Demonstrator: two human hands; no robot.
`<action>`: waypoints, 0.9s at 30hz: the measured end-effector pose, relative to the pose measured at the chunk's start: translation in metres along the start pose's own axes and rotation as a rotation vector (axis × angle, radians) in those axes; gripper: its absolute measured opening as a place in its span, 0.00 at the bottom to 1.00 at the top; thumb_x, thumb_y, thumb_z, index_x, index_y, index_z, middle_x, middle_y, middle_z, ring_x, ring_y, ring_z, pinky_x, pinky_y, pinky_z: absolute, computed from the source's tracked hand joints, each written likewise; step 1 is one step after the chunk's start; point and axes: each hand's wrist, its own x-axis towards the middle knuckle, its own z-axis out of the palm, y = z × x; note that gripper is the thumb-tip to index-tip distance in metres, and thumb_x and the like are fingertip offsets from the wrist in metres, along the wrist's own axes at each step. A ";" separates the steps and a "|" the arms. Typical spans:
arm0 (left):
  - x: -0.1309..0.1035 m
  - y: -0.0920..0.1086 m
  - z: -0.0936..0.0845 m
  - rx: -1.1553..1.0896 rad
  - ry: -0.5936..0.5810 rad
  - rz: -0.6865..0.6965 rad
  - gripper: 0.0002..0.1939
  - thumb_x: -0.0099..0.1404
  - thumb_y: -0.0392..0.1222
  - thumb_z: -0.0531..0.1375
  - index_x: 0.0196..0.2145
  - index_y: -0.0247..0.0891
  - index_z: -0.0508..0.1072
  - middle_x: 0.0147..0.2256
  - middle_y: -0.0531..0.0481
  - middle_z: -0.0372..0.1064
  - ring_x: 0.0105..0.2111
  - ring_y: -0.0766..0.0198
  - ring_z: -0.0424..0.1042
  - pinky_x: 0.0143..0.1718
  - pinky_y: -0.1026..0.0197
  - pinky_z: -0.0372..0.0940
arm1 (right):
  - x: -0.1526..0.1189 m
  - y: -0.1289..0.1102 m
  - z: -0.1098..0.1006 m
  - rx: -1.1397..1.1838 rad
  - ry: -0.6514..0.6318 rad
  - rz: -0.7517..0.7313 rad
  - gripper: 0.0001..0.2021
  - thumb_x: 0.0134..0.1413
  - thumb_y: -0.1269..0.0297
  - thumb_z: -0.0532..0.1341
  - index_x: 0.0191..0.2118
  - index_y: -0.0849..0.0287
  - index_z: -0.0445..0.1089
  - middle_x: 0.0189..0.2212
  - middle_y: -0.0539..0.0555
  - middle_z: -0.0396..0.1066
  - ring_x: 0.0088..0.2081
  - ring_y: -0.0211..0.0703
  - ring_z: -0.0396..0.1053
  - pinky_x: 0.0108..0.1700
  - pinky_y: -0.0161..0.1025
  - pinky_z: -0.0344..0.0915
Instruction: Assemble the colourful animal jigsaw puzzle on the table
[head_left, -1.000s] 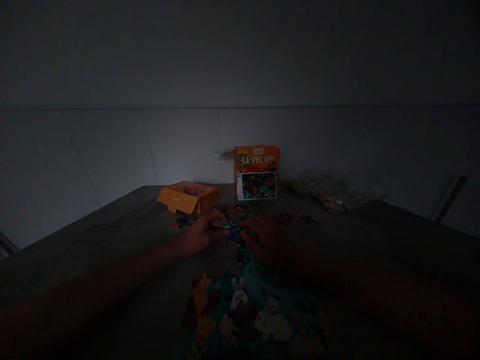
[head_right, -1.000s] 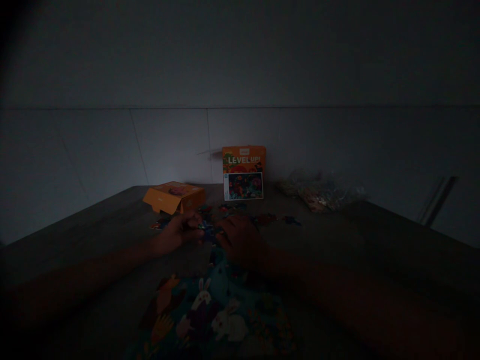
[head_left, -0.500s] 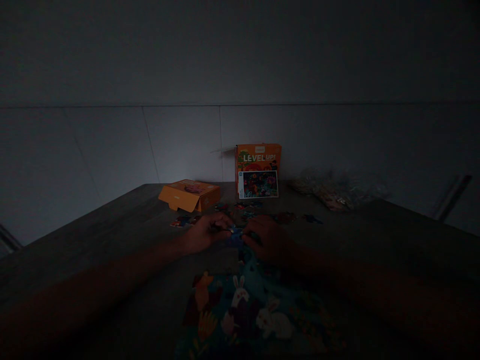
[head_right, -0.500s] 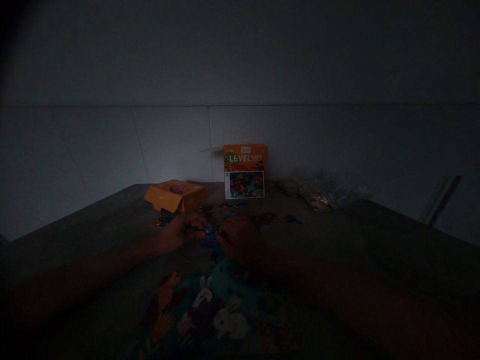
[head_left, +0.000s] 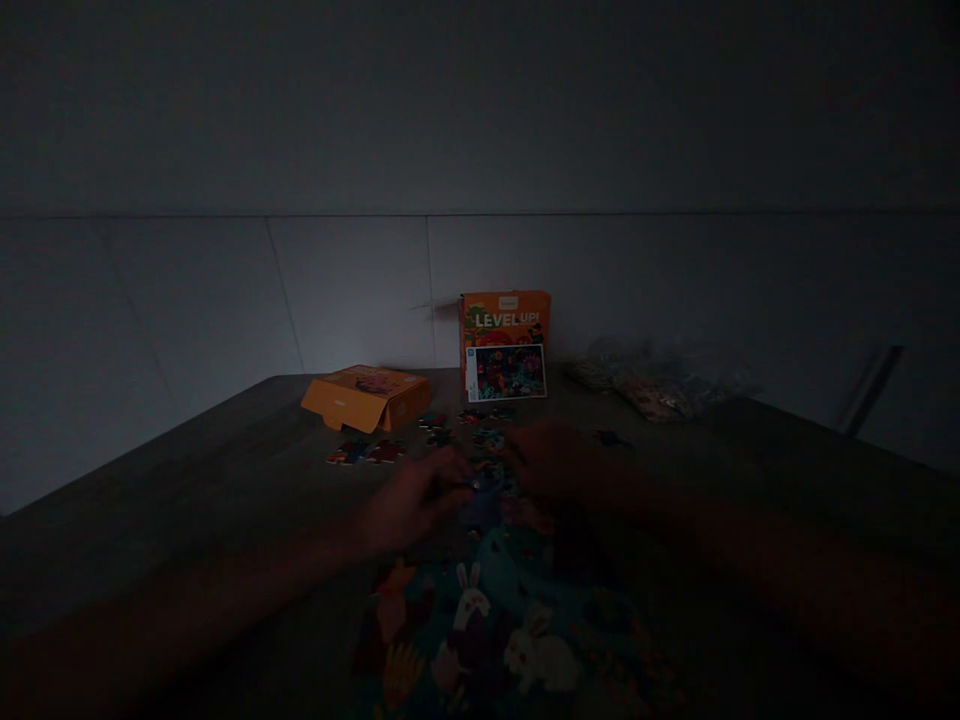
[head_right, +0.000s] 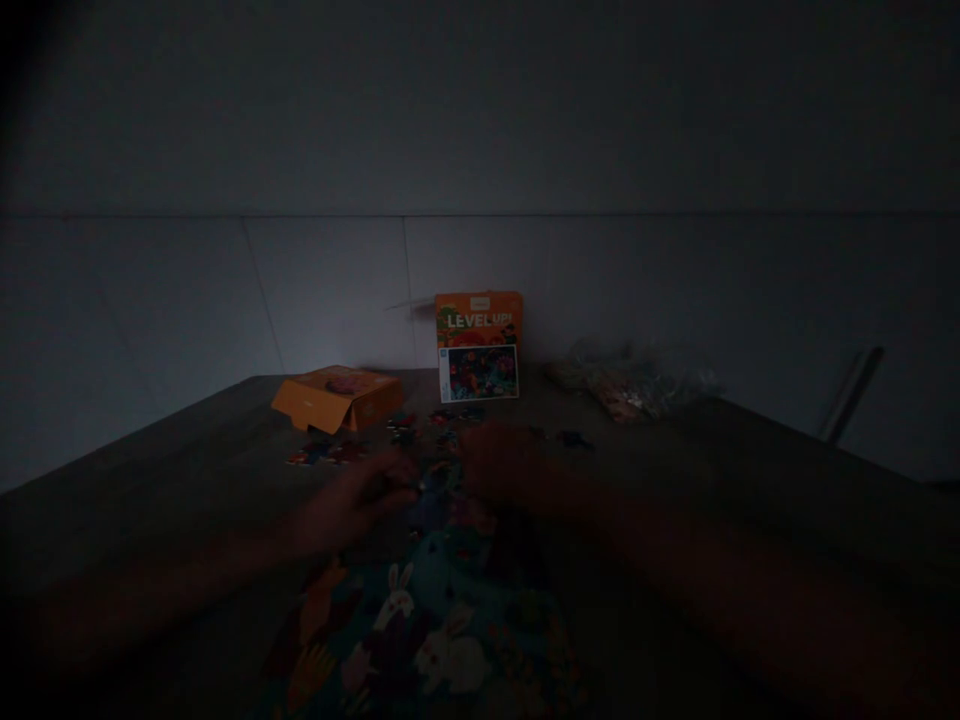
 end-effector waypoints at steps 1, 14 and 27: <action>-0.001 0.005 0.001 0.089 -0.047 0.065 0.03 0.69 0.39 0.56 0.40 0.38 0.69 0.37 0.49 0.69 0.39 0.60 0.68 0.40 0.60 0.64 | 0.001 0.004 -0.005 -0.023 -0.056 -0.009 0.12 0.60 0.64 0.56 0.37 0.64 0.76 0.31 0.63 0.76 0.30 0.49 0.73 0.30 0.38 0.62; 0.001 0.008 0.001 0.233 -0.115 0.254 0.04 0.67 0.37 0.57 0.37 0.37 0.73 0.40 0.45 0.67 0.43 0.58 0.68 0.45 0.55 0.66 | -0.001 0.052 -0.030 0.048 -0.530 -0.153 0.21 0.37 0.46 0.72 0.32 0.59 0.76 0.28 0.51 0.73 0.29 0.42 0.71 0.31 0.35 0.62; -0.001 0.003 -0.002 0.188 -0.190 0.242 0.12 0.67 0.40 0.60 0.47 0.42 0.79 0.46 0.42 0.69 0.48 0.55 0.68 0.52 0.51 0.65 | -0.023 0.005 -0.031 -0.130 -0.344 -0.275 0.04 0.48 0.72 0.65 0.31 0.59 0.78 0.29 0.56 0.78 0.25 0.42 0.72 0.24 0.33 0.59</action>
